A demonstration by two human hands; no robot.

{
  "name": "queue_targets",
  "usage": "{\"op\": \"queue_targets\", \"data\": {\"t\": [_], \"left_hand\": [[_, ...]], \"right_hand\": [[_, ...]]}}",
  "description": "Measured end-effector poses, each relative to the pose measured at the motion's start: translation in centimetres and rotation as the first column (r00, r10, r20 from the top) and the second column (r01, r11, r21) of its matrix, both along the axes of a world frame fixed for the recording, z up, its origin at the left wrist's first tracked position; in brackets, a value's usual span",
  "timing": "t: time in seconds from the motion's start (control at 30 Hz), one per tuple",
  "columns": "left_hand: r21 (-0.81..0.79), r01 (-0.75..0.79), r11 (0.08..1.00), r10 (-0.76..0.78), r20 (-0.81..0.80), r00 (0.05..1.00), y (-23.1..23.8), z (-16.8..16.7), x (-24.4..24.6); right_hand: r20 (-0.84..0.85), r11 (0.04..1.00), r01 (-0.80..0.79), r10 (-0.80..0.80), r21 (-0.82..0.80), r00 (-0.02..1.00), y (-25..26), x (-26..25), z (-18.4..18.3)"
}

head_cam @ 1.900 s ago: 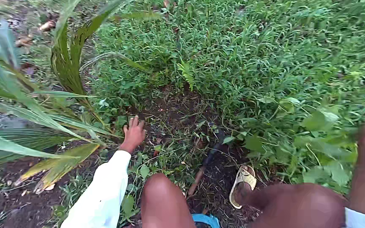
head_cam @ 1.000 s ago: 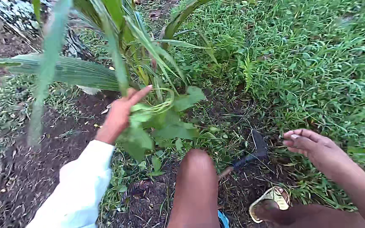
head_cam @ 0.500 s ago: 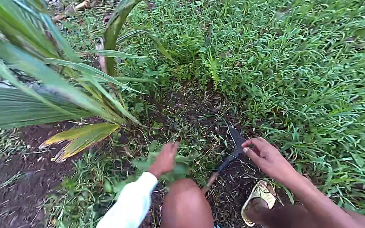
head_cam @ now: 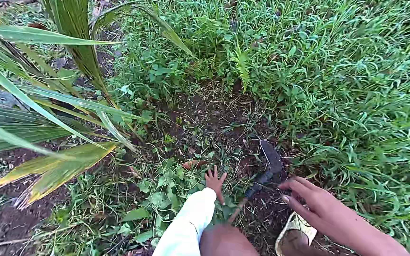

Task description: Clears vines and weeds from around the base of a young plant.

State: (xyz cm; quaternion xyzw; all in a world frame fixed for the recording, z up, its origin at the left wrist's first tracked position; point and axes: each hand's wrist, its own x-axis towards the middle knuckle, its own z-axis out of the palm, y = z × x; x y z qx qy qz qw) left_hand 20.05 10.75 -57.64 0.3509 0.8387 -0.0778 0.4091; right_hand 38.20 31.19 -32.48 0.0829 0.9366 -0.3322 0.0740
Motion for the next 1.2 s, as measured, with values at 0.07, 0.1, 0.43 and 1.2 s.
{"op": "queue_targets", "data": {"t": [0.07, 0.1, 0.43, 1.2], "left_hand": [[0.002, -0.004, 1.0, 0.004, -0.022, 1.0, -1.0, 0.0, 0.5], [0.009, -0.022, 1.0, 0.022, -0.023, 0.999, -1.3, 0.3, 0.4], [-0.086, -0.224, 0.971, 0.209, -0.149, 0.966, -15.4, 5.9, -2.7], [-0.037, -0.58, 0.814, 0.51, -0.434, 0.743, -29.8, 15.6, -9.5]], "right_hand": [[0.008, 1.0, -0.027, 0.027, -0.001, 1.0, -0.4, 0.1, -0.2], [0.028, 0.999, -0.036, 0.037, -0.012, 0.999, -0.6, 0.0, -0.1], [0.179, 0.998, -0.069, 0.07, -0.014, 0.981, 0.2, -0.8, 0.6], [0.315, 0.985, -0.17, 0.161, 0.001, 0.936, -1.4, 0.2, 1.0]]}}
